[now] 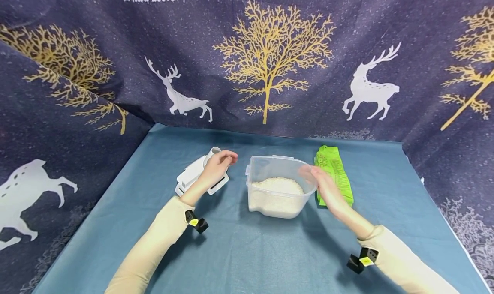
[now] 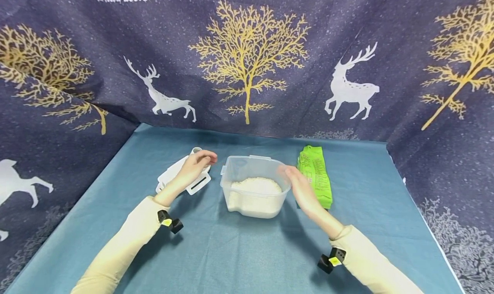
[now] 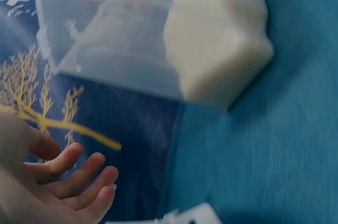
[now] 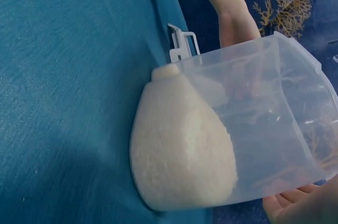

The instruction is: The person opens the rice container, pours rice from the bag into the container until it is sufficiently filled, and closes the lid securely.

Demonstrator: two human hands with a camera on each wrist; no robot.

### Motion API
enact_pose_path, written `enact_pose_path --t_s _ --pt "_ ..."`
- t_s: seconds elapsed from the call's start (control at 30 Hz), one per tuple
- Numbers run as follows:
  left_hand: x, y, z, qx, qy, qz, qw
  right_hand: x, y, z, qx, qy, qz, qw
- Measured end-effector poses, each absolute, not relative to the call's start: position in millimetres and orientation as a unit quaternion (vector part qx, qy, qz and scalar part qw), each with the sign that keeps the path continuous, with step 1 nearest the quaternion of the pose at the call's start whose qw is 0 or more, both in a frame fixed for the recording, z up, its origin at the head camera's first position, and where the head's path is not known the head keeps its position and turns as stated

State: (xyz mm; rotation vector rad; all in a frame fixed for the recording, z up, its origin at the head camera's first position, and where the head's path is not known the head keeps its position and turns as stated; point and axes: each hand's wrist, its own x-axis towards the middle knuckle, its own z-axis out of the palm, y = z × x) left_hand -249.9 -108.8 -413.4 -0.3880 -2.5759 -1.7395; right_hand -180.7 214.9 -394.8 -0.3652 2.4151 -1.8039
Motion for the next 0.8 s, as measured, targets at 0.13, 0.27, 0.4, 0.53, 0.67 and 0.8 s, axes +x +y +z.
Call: enact_pose_path --t_s 0.13,0.27,0.4,0.53,0.67,0.8 --pt "-254.1 -125.2 -413.5 -0.101 -0.857 -0.505 0.039 -180.2 212.8 -397.6 -0.138 0.78 -0.61 0.038" --pt "-256.3 -140.1 -415.9 -0.077 -0.875 -0.471 0.079 -180.0 211.7 -400.0 -0.153 0.775 -0.613 0.024" --pt "-259.5 -152.3 -423.5 -0.052 -0.888 -0.443 0.113 -180.3 211.4 -402.0 -0.158 0.773 -0.614 0.016" --pt "-259.8 -161.1 -431.4 -0.037 -0.9 -0.418 0.12 -180.9 212.3 -402.8 -0.153 0.775 -0.613 0.02" --pt "-257.4 -166.8 -438.0 -0.021 -0.911 -0.398 0.105 -181.6 213.0 -402.7 -0.149 0.777 -0.611 0.02" --pt "-253.7 -171.2 -442.9 -0.005 -0.923 -0.375 0.092 -181.3 213.4 -402.9 -0.155 0.775 -0.613 0.019"
